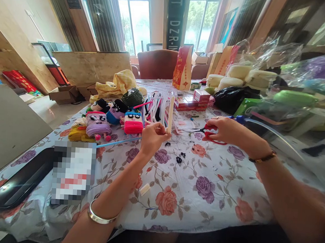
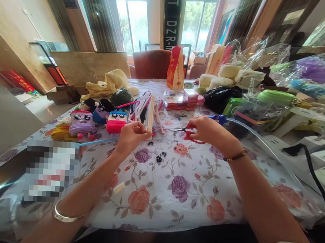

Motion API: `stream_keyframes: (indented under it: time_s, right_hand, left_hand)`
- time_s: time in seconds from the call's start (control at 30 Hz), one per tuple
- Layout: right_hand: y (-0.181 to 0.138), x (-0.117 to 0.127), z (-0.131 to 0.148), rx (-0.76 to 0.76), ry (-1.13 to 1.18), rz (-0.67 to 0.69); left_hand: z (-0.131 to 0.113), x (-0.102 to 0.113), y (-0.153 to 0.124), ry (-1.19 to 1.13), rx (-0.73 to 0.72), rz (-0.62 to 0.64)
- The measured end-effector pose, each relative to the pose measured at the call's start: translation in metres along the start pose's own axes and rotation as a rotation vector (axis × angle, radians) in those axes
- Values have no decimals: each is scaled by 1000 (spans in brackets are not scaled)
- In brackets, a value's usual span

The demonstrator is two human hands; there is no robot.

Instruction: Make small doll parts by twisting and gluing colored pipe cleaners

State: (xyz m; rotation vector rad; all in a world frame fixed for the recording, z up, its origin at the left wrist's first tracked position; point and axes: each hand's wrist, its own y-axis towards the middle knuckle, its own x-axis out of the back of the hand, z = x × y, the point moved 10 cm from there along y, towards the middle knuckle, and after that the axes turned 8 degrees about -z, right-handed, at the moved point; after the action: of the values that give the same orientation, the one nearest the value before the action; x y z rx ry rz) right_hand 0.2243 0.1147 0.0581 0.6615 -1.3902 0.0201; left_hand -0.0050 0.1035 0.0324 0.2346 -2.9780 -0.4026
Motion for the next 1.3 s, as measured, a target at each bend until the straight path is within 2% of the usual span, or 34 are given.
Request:
stream_keyframes:
  time_s: [0.13, 0.23, 0.37, 0.57, 0.8, 1.17, 1.3]
  right_hand:
    - [-2, 9, -1, -77, -66, -26]
    - [-1, 8, 10, -56, 59, -21]
    - [0, -1, 33, -12, 294, 77]
    - [-4, -15, 58, 13, 441, 244]
    - [-8, -24, 68, -22, 616, 312]
    - [-12, -33, 72, -147, 755, 389]
    - [-14, -37, 72, -142, 800, 403]
  left_hand:
    - [-1, -1, -1, -34, 3, 7]
    - [-2, -3, -1, -24, -2, 21]
    - [-4, -7, -1, -26, -12, 56]
    - [-6, -17, -5, -165, 49, 149]
    - [-6, -22, -9, -207, 91, 213]
    - [-7, -28, -12, -221, 105, 266]
    - [-6, -28, -12, -221, 127, 263]
